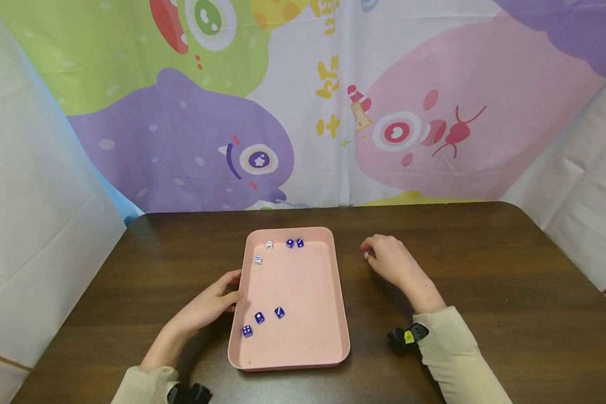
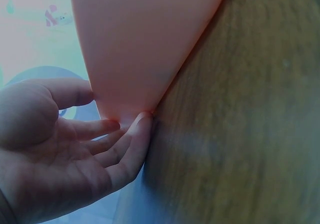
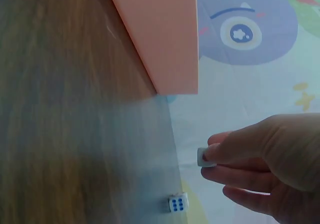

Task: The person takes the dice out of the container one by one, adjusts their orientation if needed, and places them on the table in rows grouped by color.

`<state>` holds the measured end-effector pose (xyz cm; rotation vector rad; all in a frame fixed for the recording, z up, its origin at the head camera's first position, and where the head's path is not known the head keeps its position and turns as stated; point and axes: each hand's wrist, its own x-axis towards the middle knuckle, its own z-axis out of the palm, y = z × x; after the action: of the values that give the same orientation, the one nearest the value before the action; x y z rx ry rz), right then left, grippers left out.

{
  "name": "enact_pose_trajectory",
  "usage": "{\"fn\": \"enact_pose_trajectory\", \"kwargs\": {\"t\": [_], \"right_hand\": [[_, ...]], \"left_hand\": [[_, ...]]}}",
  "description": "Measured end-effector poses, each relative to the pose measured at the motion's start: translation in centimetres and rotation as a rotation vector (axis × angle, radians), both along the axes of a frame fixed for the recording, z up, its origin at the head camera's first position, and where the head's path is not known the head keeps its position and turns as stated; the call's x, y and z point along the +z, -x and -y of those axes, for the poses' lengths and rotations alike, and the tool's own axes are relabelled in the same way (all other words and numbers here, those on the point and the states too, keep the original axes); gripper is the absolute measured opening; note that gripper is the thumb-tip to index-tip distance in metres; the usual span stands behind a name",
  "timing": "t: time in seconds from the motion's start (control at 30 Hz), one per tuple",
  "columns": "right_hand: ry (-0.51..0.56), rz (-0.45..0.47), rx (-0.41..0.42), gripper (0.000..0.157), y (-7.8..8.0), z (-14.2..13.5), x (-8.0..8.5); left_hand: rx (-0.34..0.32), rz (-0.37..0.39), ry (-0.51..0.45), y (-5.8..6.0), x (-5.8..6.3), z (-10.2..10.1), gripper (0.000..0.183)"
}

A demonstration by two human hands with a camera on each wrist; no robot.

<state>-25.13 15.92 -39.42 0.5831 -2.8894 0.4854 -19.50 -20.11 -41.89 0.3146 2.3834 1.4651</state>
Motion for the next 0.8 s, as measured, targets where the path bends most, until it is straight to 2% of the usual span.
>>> {"fn": "enact_pose_trajectory", "kwargs": {"t": [0.17,0.43,0.8], "right_hand": [[0.002,0.027,-0.039,0.012,0.1,-0.9,0.1],[-0.013,0.003,-0.06,0.008,0.1,-2.0,0.0],[0.008,0.041,-0.104,0.008,0.2,-3.1,-0.5]], "left_hand": [[-0.005,0.002,-0.003,0.0,0.0,0.0,0.051],[-0.011,0.002,-0.016,0.0,0.2,0.0,0.051],[-0.018,-0.008,-0.038,-0.1,0.3,-0.1,0.049]]}}
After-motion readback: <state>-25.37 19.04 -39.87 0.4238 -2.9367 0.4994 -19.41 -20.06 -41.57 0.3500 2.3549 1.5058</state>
